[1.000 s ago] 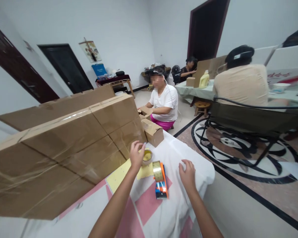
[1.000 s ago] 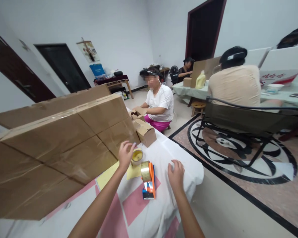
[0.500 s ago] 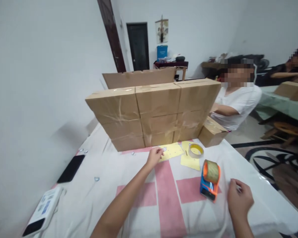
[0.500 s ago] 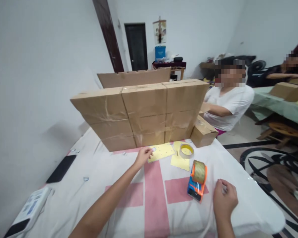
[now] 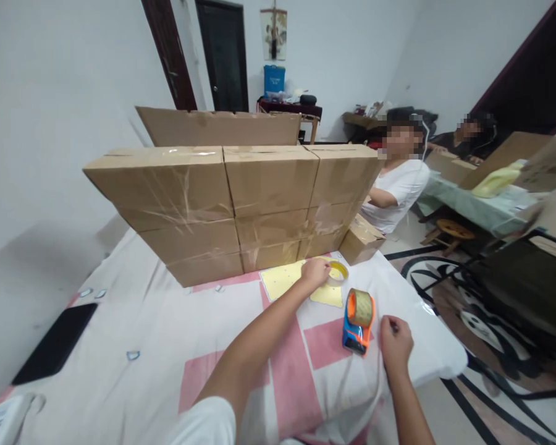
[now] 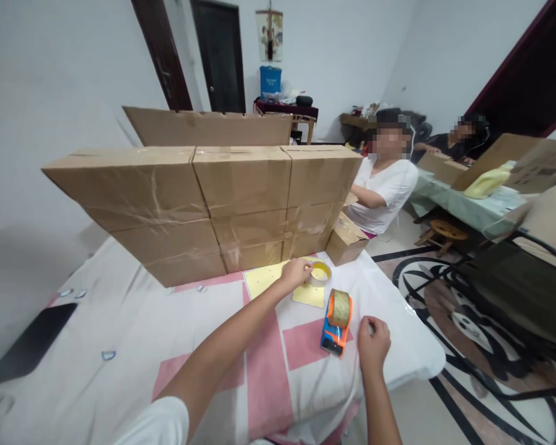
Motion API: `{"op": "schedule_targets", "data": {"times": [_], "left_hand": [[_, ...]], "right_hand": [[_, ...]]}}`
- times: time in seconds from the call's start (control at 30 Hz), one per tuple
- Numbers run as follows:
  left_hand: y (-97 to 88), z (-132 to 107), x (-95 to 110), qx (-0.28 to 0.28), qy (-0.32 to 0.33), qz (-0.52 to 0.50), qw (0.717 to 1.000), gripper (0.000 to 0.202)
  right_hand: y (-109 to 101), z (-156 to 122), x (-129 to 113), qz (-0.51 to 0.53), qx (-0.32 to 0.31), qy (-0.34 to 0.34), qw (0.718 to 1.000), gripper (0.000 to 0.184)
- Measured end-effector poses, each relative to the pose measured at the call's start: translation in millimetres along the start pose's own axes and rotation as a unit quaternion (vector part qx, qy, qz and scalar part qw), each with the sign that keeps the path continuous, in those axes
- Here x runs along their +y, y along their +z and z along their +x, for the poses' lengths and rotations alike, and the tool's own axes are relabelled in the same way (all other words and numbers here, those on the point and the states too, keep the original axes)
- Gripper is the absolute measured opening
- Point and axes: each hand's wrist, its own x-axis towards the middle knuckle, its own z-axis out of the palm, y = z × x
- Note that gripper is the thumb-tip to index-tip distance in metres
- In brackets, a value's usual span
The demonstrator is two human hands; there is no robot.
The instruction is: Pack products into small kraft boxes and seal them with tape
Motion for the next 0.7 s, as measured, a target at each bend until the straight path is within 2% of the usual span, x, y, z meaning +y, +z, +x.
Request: {"op": "schedule_targets", "data": {"times": [0.03,0.1,0.2,0.3,0.37,0.4,0.47,0.53,0.63,0.7], "left_hand": [[-9.4,-14.6,-17.5,0.016,-0.002,-0.002,1.0,0.029],[-38.8,-53.3,-66.8,0.064,-0.022,-0.004,0.998,0.029],[-107.6,-126.3,-159.2,0.167,-0.088,0.0,0.982,0.029],[-192.2,-195.3,-241.1,0.305,-0.154,0.008,0.94,0.023],[-245.8,-224.0,-282.2,0.391,-0.183,0.009,0.902,0.025],[-269.3,-230.9,-299.5,0.424,-0.187,0.004,0.886,0.029],[-307.8,-229.6,-329.9,0.471,-0.181,-0.018,0.863,0.038],[-335.4,-211.3,-356.5,0.497,-0.171,-0.053,0.849,0.045],[-361.1,-163.8,-389.5,0.513,-0.155,-0.112,0.837,0.053],[-370.0,-128.3,-406.3,0.512,-0.133,-0.145,0.836,0.051]], "right_hand": [[-3.2,-2.5,-1.6,0.007,0.005,0.006,1.0,0.039],[-12.0,-11.1,-7.2,0.014,0.027,0.018,0.999,0.038],[-23.0,-30.3,-26.9,-0.003,0.054,-0.012,0.998,0.033],[-12.0,-52.5,-73.0,-0.008,0.02,-0.157,0.987,0.026],[12.8,-70.9,-123.6,0.04,-0.044,-0.273,0.96,0.021],[29.3,-82.1,-154.2,0.081,-0.085,-0.321,0.94,0.019],[66.9,-109.3,-221.4,0.177,-0.185,-0.369,0.894,0.012],[106.5,-142.2,-290.3,0.269,-0.297,-0.38,0.833,0.011],[166.9,-197.7,-385.8,0.339,-0.446,-0.356,0.748,0.018],[210.3,-233.7,-441.9,0.354,-0.525,-0.308,0.709,0.032]]}}
